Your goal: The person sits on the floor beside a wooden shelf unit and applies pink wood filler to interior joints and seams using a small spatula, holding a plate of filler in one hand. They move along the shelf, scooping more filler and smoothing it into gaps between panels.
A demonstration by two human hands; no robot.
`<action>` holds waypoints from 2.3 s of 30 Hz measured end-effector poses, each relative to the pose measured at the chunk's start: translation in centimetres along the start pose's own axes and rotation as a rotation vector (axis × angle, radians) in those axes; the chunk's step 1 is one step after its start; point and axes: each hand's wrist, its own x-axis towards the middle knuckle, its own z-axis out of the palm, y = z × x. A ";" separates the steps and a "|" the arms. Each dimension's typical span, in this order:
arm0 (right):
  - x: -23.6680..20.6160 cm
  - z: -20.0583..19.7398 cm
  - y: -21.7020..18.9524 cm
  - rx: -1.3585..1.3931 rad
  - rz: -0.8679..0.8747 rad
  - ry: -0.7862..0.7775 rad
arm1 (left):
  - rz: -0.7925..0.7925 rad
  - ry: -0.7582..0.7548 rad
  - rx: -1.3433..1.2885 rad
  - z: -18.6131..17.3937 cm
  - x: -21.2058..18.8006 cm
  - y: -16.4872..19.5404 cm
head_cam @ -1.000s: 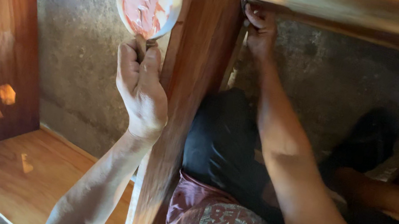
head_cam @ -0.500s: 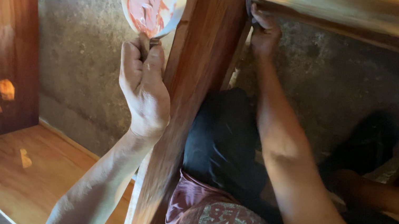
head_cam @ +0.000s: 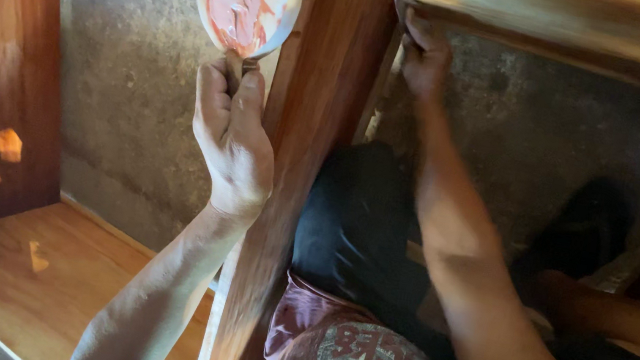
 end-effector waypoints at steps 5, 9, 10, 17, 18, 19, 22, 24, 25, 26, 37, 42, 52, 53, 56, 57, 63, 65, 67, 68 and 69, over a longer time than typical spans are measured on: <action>0.3 0.2 0.0 0.268 0.078 -0.027 | 0.001 -0.002 -0.043 0.0 0.2 -0.1; 0.5 0.9 -0.1 0.524 0.152 -0.007 | 0.111 0.022 0.083 -0.2 0.5 0.0; 0.4 1.0 -0.1 0.281 0.095 -0.019 | 0.153 0.016 0.134 -0.2 0.5 0.0; -0.6 3.3 -1.2 -0.238 0.287 0.091 | 0.039 0.027 0.049 0.0 0.1 -0.3; -0.6 4.0 -1.7 -0.005 0.568 0.150 | 0.016 0.016 0.048 0.0 0.1 -0.3; -0.6 4.6 -2.2 0.239 0.830 0.212 | 0.006 0.005 0.043 -0.1 0.1 -0.3; -0.4 6.3 -4.3 0.559 0.958 0.259 | 0.087 0.024 0.060 -0.1 0.2 -0.4; -0.4 6.7 -5.8 0.553 0.905 0.248 | 0.096 0.018 0.094 -0.1 0.2 -0.5; -0.4 6.6 -6.4 0.526 0.889 0.238 | 0.104 0.017 0.109 -0.1 0.2 -0.5; -0.5 6.5 -7.0 0.499 0.871 0.226 | 0.098 0.013 0.075 -0.1 0.2 -0.6; 0.6 5.0 -10.8 0.483 0.860 0.178 | 0.082 0.022 0.072 0.1 0.1 -0.2; 1.5 4.8 -13.2 0.397 0.890 0.148 | 0.089 0.020 0.064 0.1 0.2 -0.2; 2.6 4.0 -16.7 0.285 0.600 0.089 | 0.045 0.016 -0.059 0.1 0.1 -0.6; 2.5 3.9 -16.7 0.253 0.581 0.085 | 0.035 0.013 -0.034 0.1 0.1 -0.6; 2.3 3.8 -16.7 0.124 0.559 0.051 | 0.063 0.024 0.026 0.1 0.3 -0.5; 2.1 3.8 -16.7 0.111 0.393 0.097 | 0.090 0.034 0.041 0.1 0.3 -0.4; 1.8 3.4 -16.6 0.141 0.303 0.102 | 0.114 0.018 0.043 0.0 0.2 -0.1; 2.0 2.6 -16.8 0.053 0.140 0.100 | 0.108 0.032 0.050 0.0 0.2 -0.1; 2.3 1.3 -17.2 -0.062 0.077 0.123 | 0.068 0.050 0.062 0.0 0.3 -0.1; 2.6 0.5 -17.4 -0.121 0.047 0.133 | 0.104 0.054 0.097 0.0 0.3 -0.1; 3.1 -0.4 -17.6 -0.133 0.006 0.103 | 0.136 0.059 0.131 0.0 0.3 -0.2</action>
